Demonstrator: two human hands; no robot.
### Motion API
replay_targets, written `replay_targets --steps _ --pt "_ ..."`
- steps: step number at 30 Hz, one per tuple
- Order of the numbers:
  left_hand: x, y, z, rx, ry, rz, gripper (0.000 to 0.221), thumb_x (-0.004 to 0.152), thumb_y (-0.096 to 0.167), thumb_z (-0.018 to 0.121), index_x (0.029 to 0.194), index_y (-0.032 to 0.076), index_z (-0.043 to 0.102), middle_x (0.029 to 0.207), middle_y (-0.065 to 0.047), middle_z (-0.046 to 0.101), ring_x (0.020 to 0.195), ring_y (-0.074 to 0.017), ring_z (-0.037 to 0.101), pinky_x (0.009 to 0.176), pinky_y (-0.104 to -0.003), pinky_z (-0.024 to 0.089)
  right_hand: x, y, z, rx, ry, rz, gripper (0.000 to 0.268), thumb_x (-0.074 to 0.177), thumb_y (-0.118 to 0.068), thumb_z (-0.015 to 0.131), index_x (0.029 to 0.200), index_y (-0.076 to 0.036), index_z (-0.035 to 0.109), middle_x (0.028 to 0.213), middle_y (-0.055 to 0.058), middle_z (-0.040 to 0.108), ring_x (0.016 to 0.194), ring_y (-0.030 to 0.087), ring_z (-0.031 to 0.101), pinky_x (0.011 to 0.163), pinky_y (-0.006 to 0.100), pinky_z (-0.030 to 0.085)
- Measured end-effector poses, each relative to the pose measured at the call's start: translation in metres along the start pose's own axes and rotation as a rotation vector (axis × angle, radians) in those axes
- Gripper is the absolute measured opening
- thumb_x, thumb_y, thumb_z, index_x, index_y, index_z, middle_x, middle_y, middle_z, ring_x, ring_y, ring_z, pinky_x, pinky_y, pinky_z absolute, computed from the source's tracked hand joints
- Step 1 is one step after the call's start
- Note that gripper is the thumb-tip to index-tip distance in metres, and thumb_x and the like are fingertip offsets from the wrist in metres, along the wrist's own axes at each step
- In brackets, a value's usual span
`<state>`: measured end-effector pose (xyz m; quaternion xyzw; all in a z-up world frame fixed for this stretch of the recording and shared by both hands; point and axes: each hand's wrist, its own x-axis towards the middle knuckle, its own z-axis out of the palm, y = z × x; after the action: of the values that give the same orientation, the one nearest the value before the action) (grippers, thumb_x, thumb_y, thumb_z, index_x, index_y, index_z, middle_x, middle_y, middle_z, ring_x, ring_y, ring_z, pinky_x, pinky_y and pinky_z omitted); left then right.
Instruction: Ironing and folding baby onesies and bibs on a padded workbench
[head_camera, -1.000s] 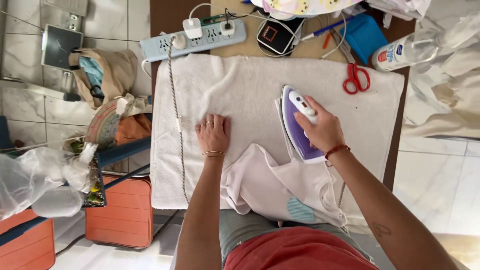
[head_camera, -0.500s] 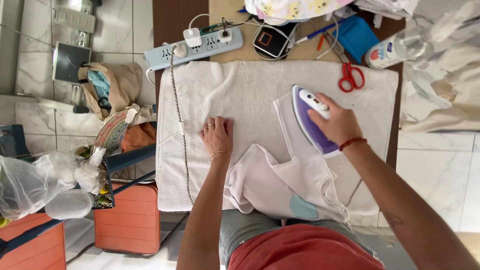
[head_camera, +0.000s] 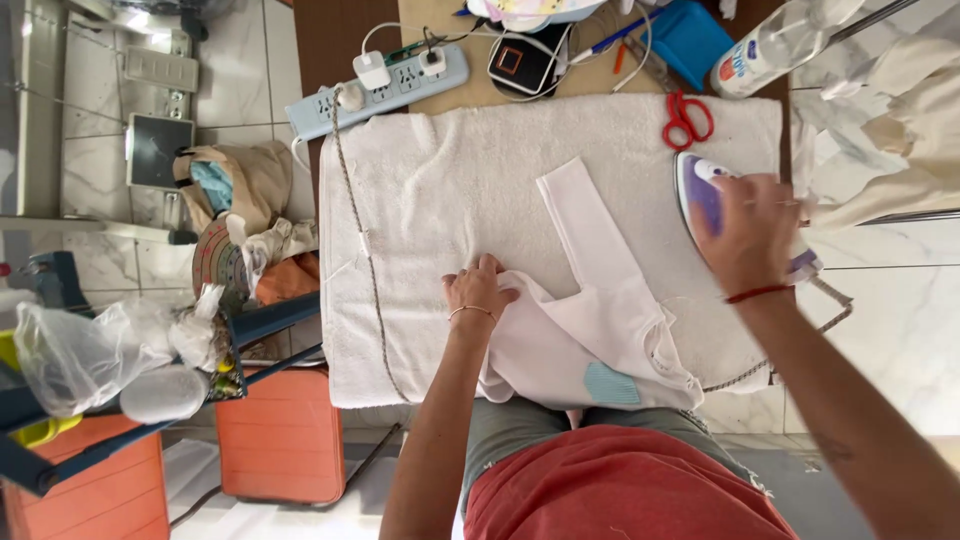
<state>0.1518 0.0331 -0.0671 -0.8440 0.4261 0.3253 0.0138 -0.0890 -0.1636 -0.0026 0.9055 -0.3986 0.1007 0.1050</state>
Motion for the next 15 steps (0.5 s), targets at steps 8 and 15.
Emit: replay_targets --steps 8,15 --pt "-0.041 -0.004 -0.043 -0.195 -0.260 -0.037 0.035 0.065 0.043 0.057 0.079 0.012 0.055 0.081 -0.003 0.052 0.076 -0.0212 0.051 0.072 -0.036 0.036 -0.010 -0.066 0.013 0.615 -1.031 0.506 0.034 0.070 -0.039 0.061 0.081 -0.008 0.059 0.074 0.007 0.060 0.069 0.024 0.055 0.058 0.033 0.040" --pt "-0.065 -0.018 -0.174 -0.620 0.279 0.279 0.027 0.068 0.026 0.069 0.082 0.010 0.053 0.071 0.000 0.051 0.062 -0.0125 0.045 0.054 -0.025 0.036 0.075 0.011 -0.096 1.384 -0.371 0.671 0.018 0.089 -0.013 0.061 0.087 -0.019 0.044 0.077 -0.004 0.051 0.064 0.004 0.047 0.056 0.019 0.041"
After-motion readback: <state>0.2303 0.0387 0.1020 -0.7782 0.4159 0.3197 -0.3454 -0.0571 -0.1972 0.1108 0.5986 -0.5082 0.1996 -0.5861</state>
